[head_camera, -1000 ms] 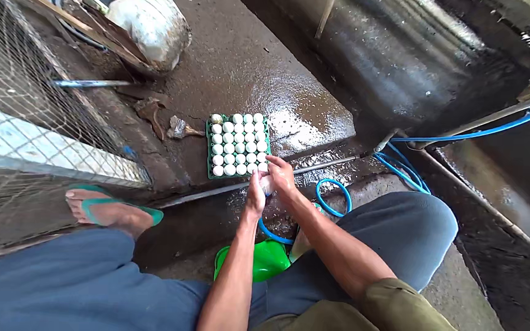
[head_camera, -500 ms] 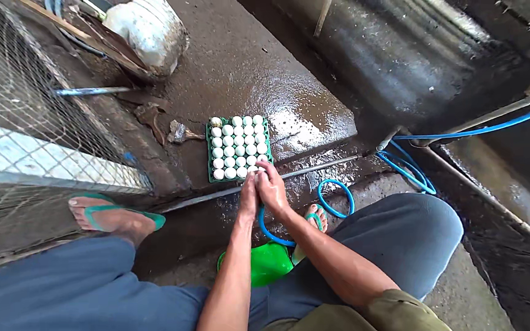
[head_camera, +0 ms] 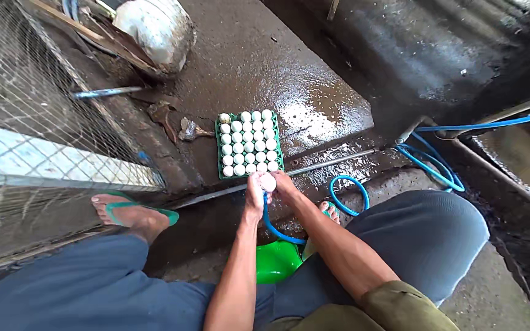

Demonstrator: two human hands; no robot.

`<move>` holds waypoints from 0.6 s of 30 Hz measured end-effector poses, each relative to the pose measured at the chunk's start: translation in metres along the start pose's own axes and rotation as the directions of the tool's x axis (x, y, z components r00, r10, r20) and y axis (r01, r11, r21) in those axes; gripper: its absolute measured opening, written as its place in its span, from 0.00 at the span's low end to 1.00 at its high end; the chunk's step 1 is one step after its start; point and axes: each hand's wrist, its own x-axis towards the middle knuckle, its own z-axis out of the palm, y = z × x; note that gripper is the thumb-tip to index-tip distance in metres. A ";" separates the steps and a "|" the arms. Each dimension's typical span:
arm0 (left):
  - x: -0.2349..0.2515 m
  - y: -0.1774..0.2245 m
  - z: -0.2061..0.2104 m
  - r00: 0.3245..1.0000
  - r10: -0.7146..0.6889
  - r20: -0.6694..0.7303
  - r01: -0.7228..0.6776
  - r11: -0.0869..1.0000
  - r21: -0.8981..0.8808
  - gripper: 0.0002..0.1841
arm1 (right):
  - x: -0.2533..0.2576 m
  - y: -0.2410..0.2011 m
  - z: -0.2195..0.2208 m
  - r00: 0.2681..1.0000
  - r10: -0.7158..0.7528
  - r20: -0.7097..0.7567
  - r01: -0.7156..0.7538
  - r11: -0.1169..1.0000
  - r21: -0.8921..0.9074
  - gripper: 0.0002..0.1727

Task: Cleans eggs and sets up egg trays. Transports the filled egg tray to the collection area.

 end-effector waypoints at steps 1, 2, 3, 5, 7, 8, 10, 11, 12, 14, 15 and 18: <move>0.003 0.002 -0.001 1.000 -0.011 0.027 0.011 1.000 -0.029 0.27 | 0.004 0.003 -0.005 0.997 0.056 0.051 -0.055 0.998 -0.027 0.19; 0.005 0.003 -0.003 0.999 -0.024 0.035 0.026 0.999 -0.048 0.25 | 0.004 0.007 -0.011 0.986 0.096 0.135 -0.081 0.991 -0.109 0.17; 0.007 0.003 -0.006 0.999 -0.028 0.034 0.030 0.998 -0.063 0.23 | 0.003 0.012 -0.020 0.956 0.134 0.260 -0.078 0.974 -0.213 0.17; 0.012 0.002 -0.013 0.999 -0.032 0.029 0.034 0.995 -0.097 0.21 | 0.007 0.028 -0.034 0.840 0.166 0.517 -0.004 0.954 -0.300 0.15; 0.019 0.001 -0.021 0.999 -0.023 0.032 0.026 0.992 -0.126 0.22 | 0.013 0.038 -0.035 0.712 0.160 0.684 0.031 0.966 -0.257 0.21; 0.023 0.001 -0.025 0.999 -0.006 0.041 0.011 0.991 -0.133 0.21 | 0.015 0.040 -0.033 0.668 0.166 0.725 0.027 0.969 -0.247 0.22; 0.034 0.001 -0.031 0.999 0.031 0.043 -0.025 0.990 -0.138 0.20 | 0.020 0.040 -0.029 0.666 0.167 0.727 0.011 0.972 -0.233 0.20; 0.040 0.002 -0.033 0.998 0.053 0.033 -0.048 0.990 -0.134 0.20 | 0.023 0.039 -0.027 0.684 0.164 0.711 0.001 0.974 -0.226 0.21; 0.049 0.002 -0.036 0.997 0.077 0.014 -0.075 0.990 -0.116 0.20 | 0.026 0.040 -0.025 0.706 0.165 0.689 -0.014 0.976 -0.220 0.22; 0.070 0.001 -0.042 0.990 0.134 -0.046 -0.136 0.990 -0.039 0.22 | 0.036 0.044 -0.019 0.759 0.149 0.634 -0.034 0.981 -0.189 0.24; 0.083 0.001 -0.045 0.984 0.162 -0.075 -0.161 0.987 0.018 0.23 | 0.042 0.047 -0.015 0.793 0.133 0.594 -0.034 0.984 -0.174 0.25; 0.123 0.006 -0.055 0.974 0.182 -0.134 -0.142 0.953 0.266 0.28 | 0.056 0.051 0.001 0.894 0.108 0.435 -0.049 0.988 -0.146 0.27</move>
